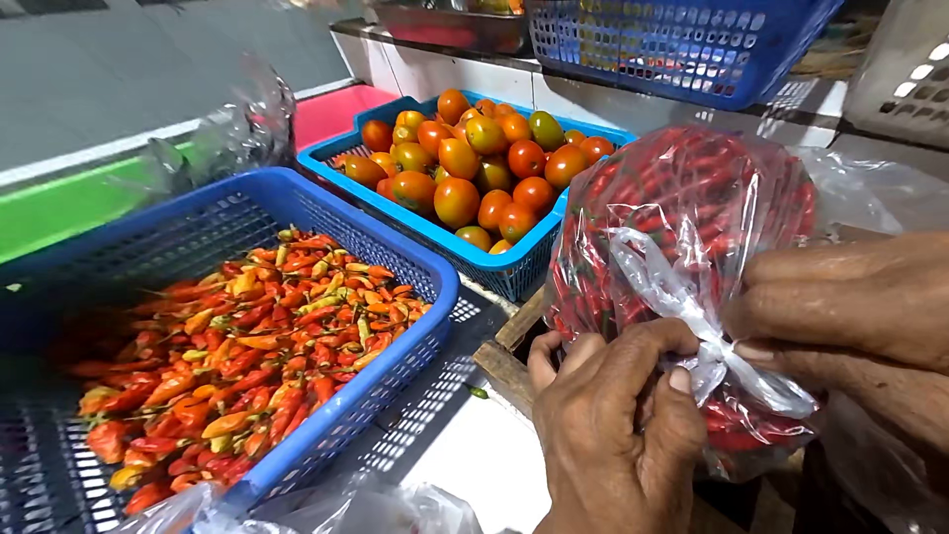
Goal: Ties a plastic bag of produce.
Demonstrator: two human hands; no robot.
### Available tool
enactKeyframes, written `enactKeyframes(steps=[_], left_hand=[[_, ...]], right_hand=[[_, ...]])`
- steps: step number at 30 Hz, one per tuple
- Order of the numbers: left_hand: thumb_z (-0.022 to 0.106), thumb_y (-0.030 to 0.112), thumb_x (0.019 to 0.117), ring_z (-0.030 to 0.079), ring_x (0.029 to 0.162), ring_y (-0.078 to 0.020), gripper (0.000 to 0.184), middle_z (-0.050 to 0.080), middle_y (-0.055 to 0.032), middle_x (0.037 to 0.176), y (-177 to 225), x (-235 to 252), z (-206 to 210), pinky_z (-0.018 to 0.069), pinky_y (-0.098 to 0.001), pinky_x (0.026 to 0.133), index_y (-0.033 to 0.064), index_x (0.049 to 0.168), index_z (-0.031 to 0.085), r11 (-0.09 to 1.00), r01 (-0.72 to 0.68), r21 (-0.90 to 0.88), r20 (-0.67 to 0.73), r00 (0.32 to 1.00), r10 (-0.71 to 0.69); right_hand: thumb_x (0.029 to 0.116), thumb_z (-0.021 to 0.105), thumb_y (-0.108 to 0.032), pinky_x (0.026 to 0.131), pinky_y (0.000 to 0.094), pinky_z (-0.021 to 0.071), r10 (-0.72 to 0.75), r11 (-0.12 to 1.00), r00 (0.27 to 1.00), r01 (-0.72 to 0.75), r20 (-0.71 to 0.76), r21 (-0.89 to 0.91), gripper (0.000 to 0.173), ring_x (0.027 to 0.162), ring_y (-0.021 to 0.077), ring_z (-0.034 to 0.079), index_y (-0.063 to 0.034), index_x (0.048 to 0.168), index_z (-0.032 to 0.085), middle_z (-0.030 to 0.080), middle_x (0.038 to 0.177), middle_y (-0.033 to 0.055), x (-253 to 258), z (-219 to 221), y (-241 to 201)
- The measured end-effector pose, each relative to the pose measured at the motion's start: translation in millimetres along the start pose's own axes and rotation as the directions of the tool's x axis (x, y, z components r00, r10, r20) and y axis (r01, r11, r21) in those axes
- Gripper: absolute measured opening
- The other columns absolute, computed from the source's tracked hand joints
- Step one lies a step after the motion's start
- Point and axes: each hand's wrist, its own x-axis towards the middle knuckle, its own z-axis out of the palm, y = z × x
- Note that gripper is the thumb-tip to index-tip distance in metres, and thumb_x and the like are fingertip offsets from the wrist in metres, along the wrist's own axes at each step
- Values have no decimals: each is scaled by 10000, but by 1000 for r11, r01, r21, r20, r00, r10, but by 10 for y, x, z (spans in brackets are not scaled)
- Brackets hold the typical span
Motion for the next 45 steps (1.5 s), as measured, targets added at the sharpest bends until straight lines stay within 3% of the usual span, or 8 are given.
enactKeyframes(steps=[6,12,16,25,31,33,36,45], left_hand=[[469,286,1045,559,660,29,294,643,127,723,39,24,-33,428,-422,935,164,1009,734,999,39,-24,10,999,-38],[583,288,966,466,580,43,215,533,151,644,49,23,-39,446,-388,853,169,1070,730,996,83,43,60,994,-86],[599,347,947,591,787,27,210,659,159,846,59,27,19,413,-474,935,217,1073,704,988,58,141,51,997,-66],[623,334,937,618,843,31,122,666,161,844,78,40,83,364,-529,1029,236,955,693,986,38,164,-23,999,-35],[607,306,941,583,717,31,148,617,156,722,77,43,75,397,-474,1010,236,822,659,988,9,153,-24,1000,-5],[607,296,950,588,740,26,125,626,146,761,69,40,68,407,-463,1006,223,863,659,993,12,118,-28,1000,-9],[603,296,975,618,825,23,171,674,139,876,66,25,44,408,-492,1028,197,1084,691,995,28,100,-13,1000,-27],[639,351,909,604,911,6,148,642,156,861,157,53,121,323,-564,1059,244,994,696,970,48,238,29,998,-57]], right_hand=[[878,581,-119,546,111,400,59,989,998,-53,-38,135,178,648,-44,529,-134,742,694,574,694,-98,23,-3,10],[836,574,-24,525,107,478,215,931,977,-201,-11,306,166,641,-18,588,-127,832,704,630,743,-80,52,-65,-39],[849,558,12,510,126,490,289,881,955,-235,-73,411,194,636,2,603,-108,838,710,651,753,-62,76,-61,-66],[831,556,0,490,165,419,196,927,975,-150,-103,343,186,603,12,545,-117,723,654,587,678,-58,104,-43,-60],[875,562,-44,497,136,396,155,944,987,-133,-49,303,193,620,-29,534,-154,756,667,573,688,-95,86,-74,8],[882,561,-49,506,131,406,137,946,990,-125,-22,301,196,631,-34,542,-157,763,673,583,699,-97,87,-93,25],[884,551,-37,516,123,415,106,942,994,-100,-2,320,204,638,-31,545,-146,755,665,590,708,-88,94,-114,59],[882,556,-77,504,148,400,108,969,994,-105,-2,225,192,630,-31,534,-176,761,669,568,694,-110,81,-101,73]])
